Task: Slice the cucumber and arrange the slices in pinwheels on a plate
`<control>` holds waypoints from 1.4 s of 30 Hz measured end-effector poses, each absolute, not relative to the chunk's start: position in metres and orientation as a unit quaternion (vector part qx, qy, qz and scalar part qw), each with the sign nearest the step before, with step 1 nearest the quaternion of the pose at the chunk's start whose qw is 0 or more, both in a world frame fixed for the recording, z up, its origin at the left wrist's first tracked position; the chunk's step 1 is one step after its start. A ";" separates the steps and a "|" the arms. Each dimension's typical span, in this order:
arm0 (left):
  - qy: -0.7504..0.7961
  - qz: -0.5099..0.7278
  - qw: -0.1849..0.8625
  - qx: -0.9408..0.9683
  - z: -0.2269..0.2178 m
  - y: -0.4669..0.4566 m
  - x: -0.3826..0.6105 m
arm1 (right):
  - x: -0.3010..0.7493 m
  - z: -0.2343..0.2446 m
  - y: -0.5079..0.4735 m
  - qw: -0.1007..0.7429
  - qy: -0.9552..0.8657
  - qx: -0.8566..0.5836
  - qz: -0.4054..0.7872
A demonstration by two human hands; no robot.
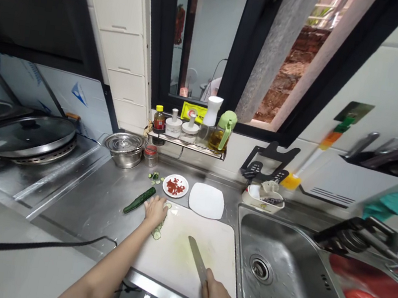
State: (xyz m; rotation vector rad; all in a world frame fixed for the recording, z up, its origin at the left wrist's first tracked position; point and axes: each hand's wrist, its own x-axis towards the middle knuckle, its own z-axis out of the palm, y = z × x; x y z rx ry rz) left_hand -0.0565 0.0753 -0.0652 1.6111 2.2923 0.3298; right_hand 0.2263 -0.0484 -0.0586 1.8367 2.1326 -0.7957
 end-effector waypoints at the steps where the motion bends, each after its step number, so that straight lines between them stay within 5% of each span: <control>1: 0.799 0.103 0.156 0.572 -0.065 0.080 -0.057 | 0.226 -0.058 -0.048 0.108 0.724 0.625 -0.271; 15: 0.782 0.043 0.162 0.600 -0.067 0.100 -0.059 | 0.220 -0.049 -0.051 0.118 0.730 0.626 -0.247; 32: 0.717 0.111 0.323 0.608 -0.047 0.062 -0.003 | 0.216 -0.044 -0.051 0.131 0.728 0.628 -0.241; 42: 0.693 0.086 0.303 0.648 -0.060 0.043 0.007 | 0.215 -0.045 -0.052 0.132 0.728 0.629 -0.239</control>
